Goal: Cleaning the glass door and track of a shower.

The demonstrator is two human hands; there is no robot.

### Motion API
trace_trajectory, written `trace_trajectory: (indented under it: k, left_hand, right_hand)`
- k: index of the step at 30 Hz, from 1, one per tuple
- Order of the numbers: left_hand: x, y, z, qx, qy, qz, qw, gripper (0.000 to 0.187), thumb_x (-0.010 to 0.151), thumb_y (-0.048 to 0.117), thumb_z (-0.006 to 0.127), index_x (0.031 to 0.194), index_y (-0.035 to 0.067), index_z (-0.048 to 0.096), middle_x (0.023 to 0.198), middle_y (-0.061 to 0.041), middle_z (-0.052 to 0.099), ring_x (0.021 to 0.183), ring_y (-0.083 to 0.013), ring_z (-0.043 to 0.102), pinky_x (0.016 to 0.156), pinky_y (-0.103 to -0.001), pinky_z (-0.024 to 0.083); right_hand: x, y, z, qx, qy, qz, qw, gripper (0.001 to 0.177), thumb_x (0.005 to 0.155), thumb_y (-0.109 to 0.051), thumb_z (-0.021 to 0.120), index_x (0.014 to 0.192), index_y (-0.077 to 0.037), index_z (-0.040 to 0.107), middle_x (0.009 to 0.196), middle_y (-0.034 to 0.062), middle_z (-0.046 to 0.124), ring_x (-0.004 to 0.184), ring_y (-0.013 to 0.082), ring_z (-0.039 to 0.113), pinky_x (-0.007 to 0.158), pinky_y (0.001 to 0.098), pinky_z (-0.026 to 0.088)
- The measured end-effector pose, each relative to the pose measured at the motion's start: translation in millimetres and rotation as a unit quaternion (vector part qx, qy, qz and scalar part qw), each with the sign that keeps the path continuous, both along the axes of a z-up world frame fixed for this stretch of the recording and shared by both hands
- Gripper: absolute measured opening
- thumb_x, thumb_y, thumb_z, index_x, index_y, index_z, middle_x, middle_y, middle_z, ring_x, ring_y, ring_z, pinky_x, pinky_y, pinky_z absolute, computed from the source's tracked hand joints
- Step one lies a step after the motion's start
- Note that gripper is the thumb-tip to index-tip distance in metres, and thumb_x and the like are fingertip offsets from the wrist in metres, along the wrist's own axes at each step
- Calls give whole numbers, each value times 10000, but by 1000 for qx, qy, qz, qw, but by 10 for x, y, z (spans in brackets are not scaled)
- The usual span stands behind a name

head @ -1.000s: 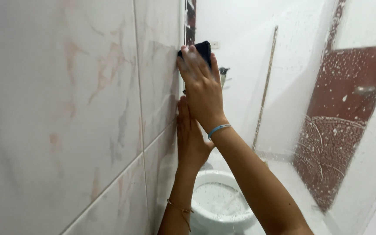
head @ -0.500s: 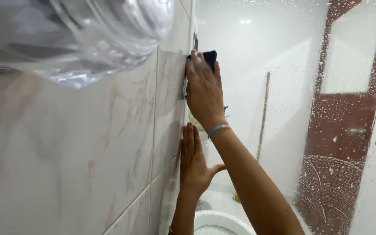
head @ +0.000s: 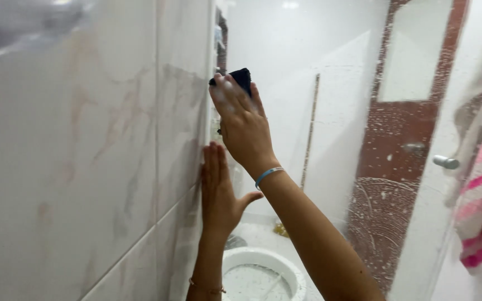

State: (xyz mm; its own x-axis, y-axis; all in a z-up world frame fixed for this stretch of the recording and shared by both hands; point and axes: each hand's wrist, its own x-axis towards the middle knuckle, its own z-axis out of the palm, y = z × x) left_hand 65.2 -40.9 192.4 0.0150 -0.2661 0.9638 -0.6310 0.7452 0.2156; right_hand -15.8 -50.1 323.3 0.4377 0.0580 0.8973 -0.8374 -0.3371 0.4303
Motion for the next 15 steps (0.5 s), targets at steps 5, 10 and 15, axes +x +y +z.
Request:
trace_trajectory:
  k: [5,10,15]
  left_hand:
    - [-154,41,27,29,26,22,999,1359,646,508,874,1600,31,32,1696,-156,47,1573,-315,48,1256,-504,122]
    - [-264,14,-6,19,24,44,999,1371,657,560,844,1583,23,-13,1678,-174,-11,1555,-325,8,1248,-540,76]
    - [-345,-45,-74,51,28,68,996,1360,682,599,805,1599,49,-35,1692,-156,-42,1570,-310,-26,1264,-537,50]
  right_hand:
    - [-512,171,225,-18,-46,-45,998,574,978,32,478,1530,-123,489,1642,65,400,1551,217,315,1313,489,154]
    - [-1383,215,370,-84,-99,-76,989,562,1070,32,424,1605,-142,427,1677,46,372,1582,225,294,1348,474,163]
    - [-2271,481,271,-95,-205,-124,966,596,1069,33,423,1643,-124,378,1708,52,334,1597,260,273,1347,493,142]
